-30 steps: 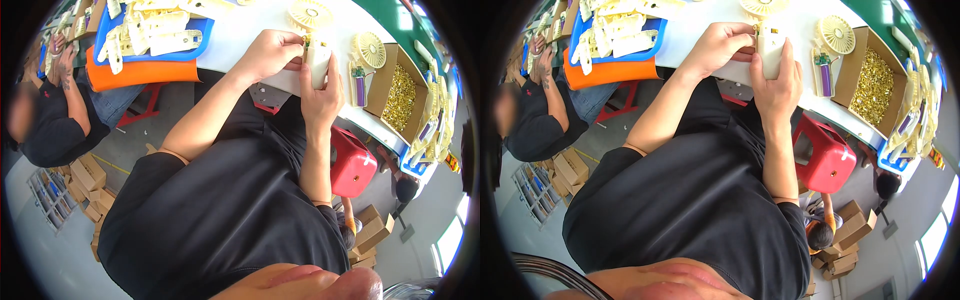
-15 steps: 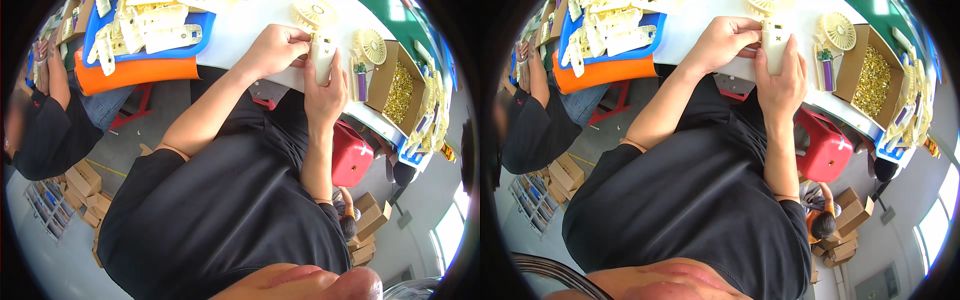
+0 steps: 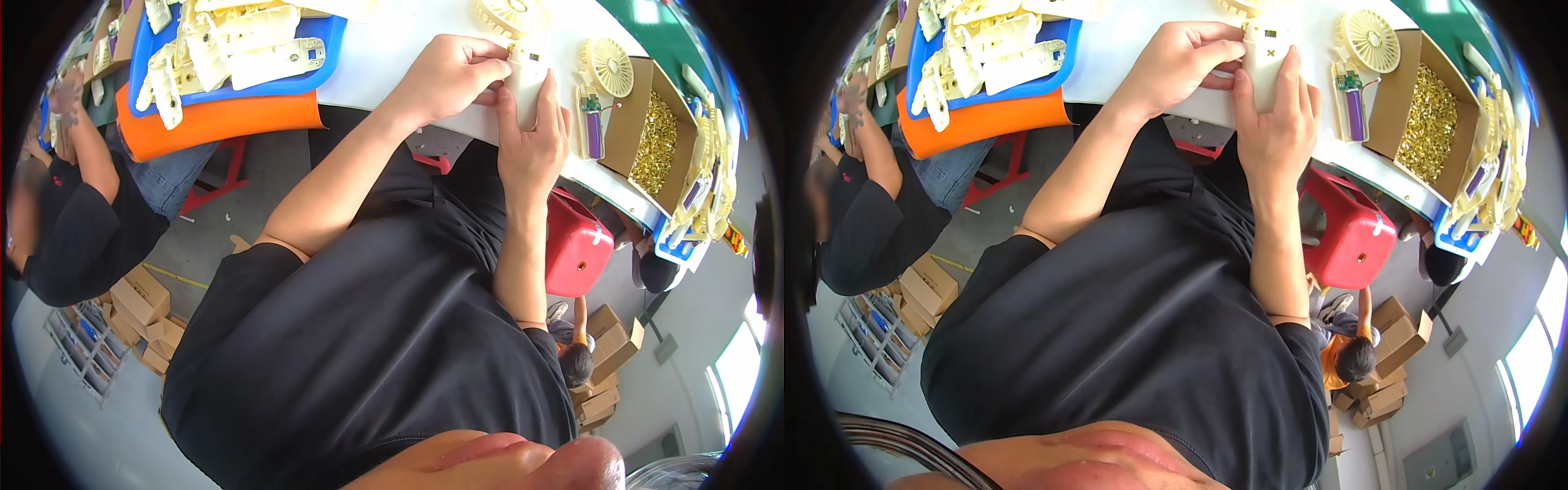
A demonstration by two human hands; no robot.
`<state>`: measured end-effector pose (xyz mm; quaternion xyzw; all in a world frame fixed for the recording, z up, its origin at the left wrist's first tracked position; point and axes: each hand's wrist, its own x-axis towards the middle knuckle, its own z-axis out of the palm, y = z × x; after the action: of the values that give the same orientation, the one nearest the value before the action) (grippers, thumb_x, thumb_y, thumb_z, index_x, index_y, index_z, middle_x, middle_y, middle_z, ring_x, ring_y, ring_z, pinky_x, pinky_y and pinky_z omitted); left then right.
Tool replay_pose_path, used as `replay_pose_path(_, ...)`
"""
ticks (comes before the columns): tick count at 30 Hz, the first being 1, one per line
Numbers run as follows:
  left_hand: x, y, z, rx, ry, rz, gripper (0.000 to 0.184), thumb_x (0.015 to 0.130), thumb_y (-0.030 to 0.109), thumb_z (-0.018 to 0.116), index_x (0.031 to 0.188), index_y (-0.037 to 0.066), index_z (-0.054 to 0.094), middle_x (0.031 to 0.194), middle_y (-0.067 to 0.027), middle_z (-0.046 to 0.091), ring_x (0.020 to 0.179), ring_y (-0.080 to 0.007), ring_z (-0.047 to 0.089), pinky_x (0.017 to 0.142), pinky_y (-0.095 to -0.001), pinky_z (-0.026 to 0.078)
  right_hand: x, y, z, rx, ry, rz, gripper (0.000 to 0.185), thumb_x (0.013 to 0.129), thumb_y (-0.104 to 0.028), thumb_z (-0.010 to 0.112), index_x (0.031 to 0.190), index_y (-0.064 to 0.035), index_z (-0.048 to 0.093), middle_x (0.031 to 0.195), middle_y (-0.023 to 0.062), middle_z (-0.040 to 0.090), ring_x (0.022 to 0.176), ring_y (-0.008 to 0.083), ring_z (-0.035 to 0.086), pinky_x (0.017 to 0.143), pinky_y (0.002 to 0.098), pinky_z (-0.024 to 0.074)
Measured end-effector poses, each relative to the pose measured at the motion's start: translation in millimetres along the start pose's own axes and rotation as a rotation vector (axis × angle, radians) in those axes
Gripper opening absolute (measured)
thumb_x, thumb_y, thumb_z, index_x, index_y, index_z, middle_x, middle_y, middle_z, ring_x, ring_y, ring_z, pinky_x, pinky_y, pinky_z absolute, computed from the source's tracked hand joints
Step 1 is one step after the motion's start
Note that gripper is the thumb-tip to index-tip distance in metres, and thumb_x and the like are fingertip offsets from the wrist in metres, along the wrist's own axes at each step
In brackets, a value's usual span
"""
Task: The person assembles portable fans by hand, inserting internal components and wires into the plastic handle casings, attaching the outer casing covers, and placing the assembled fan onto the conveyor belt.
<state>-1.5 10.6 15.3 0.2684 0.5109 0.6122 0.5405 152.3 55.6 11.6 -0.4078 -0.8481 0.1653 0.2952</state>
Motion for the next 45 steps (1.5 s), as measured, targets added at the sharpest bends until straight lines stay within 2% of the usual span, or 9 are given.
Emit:
replay_pose_path(5, 4, -5, 2, 0.203, 0.029, 0.062, 0.033, 0.1, 0.016, 0.069, 0.124, -0.005, 0.069, 0.107, -0.0099, 0.075, 0.094, -0.0141, 0.073, 0.085, -0.0299, 0.063, -1, 2, 5, -0.014, 0.029, -0.079, 0.065, 0.091, -0.025, 0.077, 0.144, 0.0043, 0.052, 0.111, 0.0185, 0.068, 0.096, 0.0382, 0.062, 0.085, 0.0462, 0.051)
replay_pose_path(8, 5, -8, 2, 0.153, 0.024, 0.098, 0.031, 0.099, 0.015, 0.071, 0.121, -0.005, 0.07, 0.105, -0.0095, 0.075, 0.091, -0.0147, 0.073, 0.084, -0.0304, 0.063, 0, 9, 1, 0.093, -0.012, -0.072, 0.06, 0.092, -0.024, 0.076, 0.141, 0.0048, 0.055, 0.112, 0.0166, 0.067, 0.091, 0.03, 0.062, 0.083, 0.0414, 0.0515)
replay_pose_path(11, 2, -4, 2, -0.026, 0.009, 0.077, 0.029, 0.099, 0.017, 0.07, 0.119, -0.005, 0.071, 0.105, -0.0093, 0.075, 0.093, -0.0152, 0.073, 0.082, -0.0308, 0.064, -1, 20, -20, 0.474, -0.208, 0.298, 0.053, 0.095, -0.024, 0.075, 0.136, 0.0055, 0.059, 0.1, 0.0101, 0.069, 0.082, 0.0192, 0.059, 0.077, 0.0328, 0.0501)
replay_pose_path(12, 2, -2, 0, -0.032, -0.001, 0.09, 0.03, 0.099, 0.017, 0.07, 0.119, -0.006, 0.071, 0.105, -0.01, 0.075, 0.093, -0.016, 0.073, 0.082, -0.0315, 0.064, -3, 36, -22, 0.577, -0.302, 0.332, 0.046, 0.1, -0.027, 0.07, 0.132, 0.0059, 0.062, 0.086, 0.0043, 0.068, 0.071, 0.011, 0.053, 0.067, 0.0254, 0.0459)
replay_pose_path(14, 2, 3, -7, -0.043, -0.03, 0.113, 0.032, 0.098, 0.017, 0.071, 0.118, -0.007, 0.07, 0.104, -0.0114, 0.075, 0.094, -0.0176, 0.074, 0.081, -0.033, 0.064, 10, 25, -47, 0.642, -0.549, 0.349, 0.04, 0.103, -0.03, 0.066, 0.123, 0.004, 0.066, 0.075, 0.0011, 0.066, 0.062, 0.008, 0.05, 0.058, 0.0229, 0.042)
replay_pose_path(20, -5, 10, -6, 0.051, -0.06, 0.129, 0.03, 0.099, 0.021, 0.07, 0.117, -0.003, 0.073, 0.104, -0.0086, 0.075, 0.094, -0.0144, 0.072, 0.078, -0.0316, 0.064, 3, 13, -35, 1.071, -0.645, 0.544, 0.033, 0.106, -0.035, 0.061, 0.095, -0.0048, 0.068, 0.071, -0.0013, 0.062, 0.053, 0.0023, 0.046, 0.047, 0.0206, 0.0361)
replay_pose_path(25, -4, 8, -13, 0.098, -0.064, 0.138, 0.033, 0.099, 0.023, 0.071, 0.118, -0.003, 0.073, 0.103, -0.0087, 0.076, 0.092, -0.0144, 0.072, 0.077, -0.0322, 0.062, -8, 10, -23, 1.123, -0.53, 0.554, 0.037, 0.108, -0.036, 0.058, 0.092, -0.0047, 0.067, 0.068, -0.0018, 0.061, 0.053, 0.0022, 0.046, 0.047, 0.0202, 0.0357)
replay_pose_path(34, -12, -3, -3, 0.078, 0.002, 0.173, 0.036, 0.103, 0.025, 0.067, 0.125, -0.003, 0.069, 0.106, -0.0077, 0.074, 0.094, -0.0127, 0.069, 0.089, -0.026, 0.054, -13, 1, -19, 0.801, -0.427, 0.497, 0.045, 0.108, -0.04, 0.055, 0.083, -0.0043, 0.067, 0.059, -0.002, 0.057, 0.054, 0.0064, 0.048, 0.051, 0.0265, 0.039)
replay_pose_path(45, -45, -9, 2, -0.012, -0.052, -0.01, 0.036, 0.105, 0.021, 0.063, 0.132, -0.003, 0.063, 0.114, -0.0091, 0.073, 0.105, -0.015, 0.069, 0.093, -0.0301, 0.056, -16, 0, -19, 0.705, -0.332, 0.418, 0.046, 0.107, -0.04, 0.056, 0.082, -0.0025, 0.066, 0.059, 0.0033, 0.058, 0.055, 0.0111, 0.055, 0.053, 0.0305, 0.0441)
